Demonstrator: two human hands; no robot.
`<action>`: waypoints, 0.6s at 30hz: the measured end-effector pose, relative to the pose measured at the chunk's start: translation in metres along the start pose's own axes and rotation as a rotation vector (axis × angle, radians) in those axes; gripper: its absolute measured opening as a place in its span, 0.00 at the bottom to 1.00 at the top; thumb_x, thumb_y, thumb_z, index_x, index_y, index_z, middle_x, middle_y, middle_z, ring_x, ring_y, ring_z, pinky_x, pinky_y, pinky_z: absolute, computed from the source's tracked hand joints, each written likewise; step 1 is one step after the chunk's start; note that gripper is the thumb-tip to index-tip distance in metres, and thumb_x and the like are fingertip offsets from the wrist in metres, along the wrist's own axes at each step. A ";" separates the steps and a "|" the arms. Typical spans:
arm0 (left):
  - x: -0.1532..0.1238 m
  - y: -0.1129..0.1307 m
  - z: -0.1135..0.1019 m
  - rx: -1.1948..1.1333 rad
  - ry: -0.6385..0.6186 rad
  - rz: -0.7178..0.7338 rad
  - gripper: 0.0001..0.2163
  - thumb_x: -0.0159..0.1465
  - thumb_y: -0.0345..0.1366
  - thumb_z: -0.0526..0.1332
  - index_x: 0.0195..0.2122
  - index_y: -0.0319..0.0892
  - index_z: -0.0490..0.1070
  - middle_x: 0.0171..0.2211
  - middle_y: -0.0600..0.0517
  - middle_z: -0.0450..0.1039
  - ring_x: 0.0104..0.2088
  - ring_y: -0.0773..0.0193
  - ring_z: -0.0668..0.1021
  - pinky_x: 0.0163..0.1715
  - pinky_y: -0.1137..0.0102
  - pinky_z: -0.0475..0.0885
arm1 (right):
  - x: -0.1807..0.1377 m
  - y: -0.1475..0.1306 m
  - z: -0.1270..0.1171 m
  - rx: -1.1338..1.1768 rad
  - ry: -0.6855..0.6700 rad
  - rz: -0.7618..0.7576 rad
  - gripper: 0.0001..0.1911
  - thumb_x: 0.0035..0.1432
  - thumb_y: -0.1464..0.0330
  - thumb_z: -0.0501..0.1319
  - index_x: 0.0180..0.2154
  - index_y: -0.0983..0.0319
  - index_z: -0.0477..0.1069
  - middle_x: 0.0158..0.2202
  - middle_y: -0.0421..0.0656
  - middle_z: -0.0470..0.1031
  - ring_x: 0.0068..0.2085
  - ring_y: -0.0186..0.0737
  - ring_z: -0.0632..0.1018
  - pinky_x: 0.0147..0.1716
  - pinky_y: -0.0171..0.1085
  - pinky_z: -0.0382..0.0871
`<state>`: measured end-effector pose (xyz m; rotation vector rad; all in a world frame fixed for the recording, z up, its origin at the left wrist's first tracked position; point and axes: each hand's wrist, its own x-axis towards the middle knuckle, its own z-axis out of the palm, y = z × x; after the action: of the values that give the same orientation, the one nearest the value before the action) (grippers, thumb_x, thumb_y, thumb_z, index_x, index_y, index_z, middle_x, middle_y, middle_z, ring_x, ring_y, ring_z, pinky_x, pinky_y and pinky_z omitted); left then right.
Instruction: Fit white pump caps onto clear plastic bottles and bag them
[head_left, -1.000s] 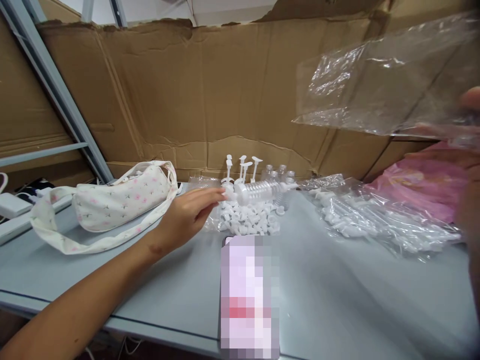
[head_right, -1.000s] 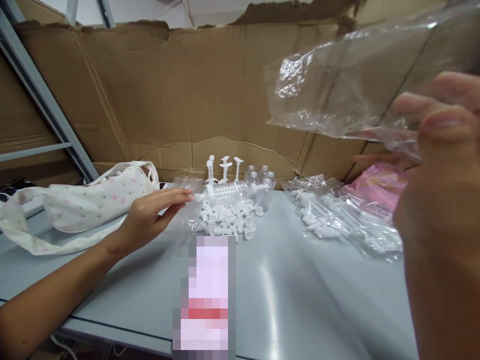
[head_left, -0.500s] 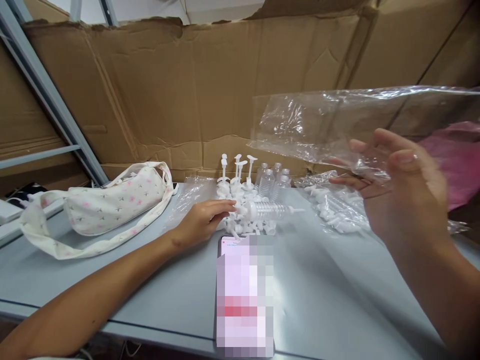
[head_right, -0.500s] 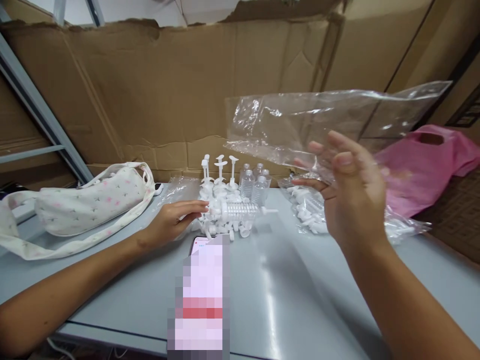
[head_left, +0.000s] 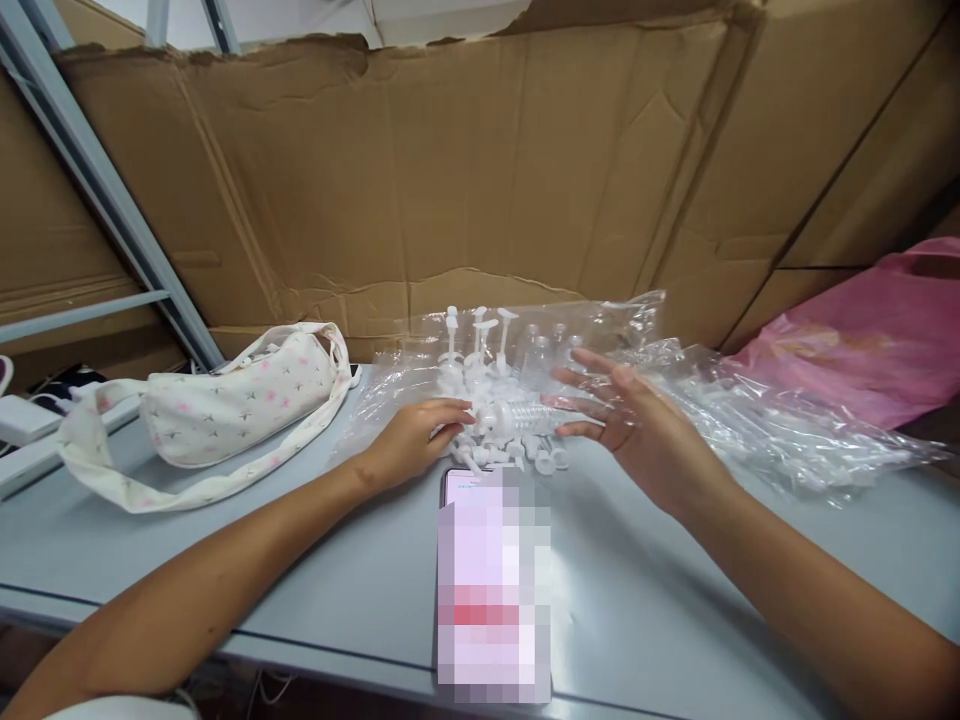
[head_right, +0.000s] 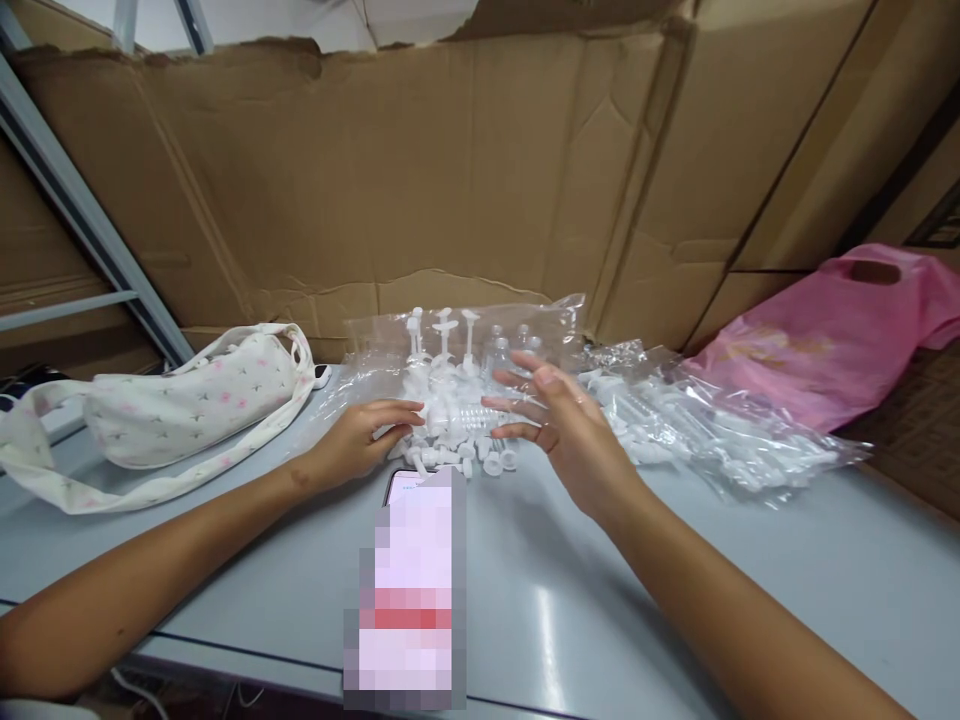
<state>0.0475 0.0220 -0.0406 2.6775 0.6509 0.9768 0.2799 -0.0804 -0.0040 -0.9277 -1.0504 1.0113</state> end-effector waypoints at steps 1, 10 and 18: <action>0.000 -0.002 0.000 0.040 -0.014 0.018 0.11 0.63 0.29 0.55 0.42 0.43 0.75 0.48 0.46 0.75 0.48 0.59 0.76 0.49 0.59 0.72 | 0.001 0.004 0.001 0.023 -0.011 0.032 0.15 0.59 0.58 0.57 0.47 0.53 0.68 0.51 0.44 0.72 0.43 0.43 0.78 0.34 0.39 0.77; -0.003 0.004 -0.004 0.209 -0.013 0.039 0.11 0.64 0.30 0.54 0.43 0.41 0.73 0.49 0.43 0.72 0.49 0.56 0.74 0.48 0.57 0.70 | 0.005 0.018 -0.003 0.066 -0.001 0.167 0.19 0.59 0.55 0.56 0.49 0.55 0.67 0.55 0.46 0.69 0.45 0.46 0.78 0.38 0.41 0.77; -0.010 0.016 -0.029 0.018 0.207 -0.228 0.10 0.65 0.39 0.55 0.45 0.44 0.68 0.45 0.47 0.72 0.44 0.59 0.75 0.46 0.61 0.70 | 0.007 0.019 -0.008 0.045 0.009 0.157 0.18 0.61 0.54 0.52 0.47 0.54 0.69 0.50 0.45 0.74 0.44 0.45 0.79 0.46 0.45 0.74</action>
<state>0.0269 0.0045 -0.0184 2.4659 0.9865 1.1954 0.2851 -0.0699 -0.0218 -0.9889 -0.9549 1.1554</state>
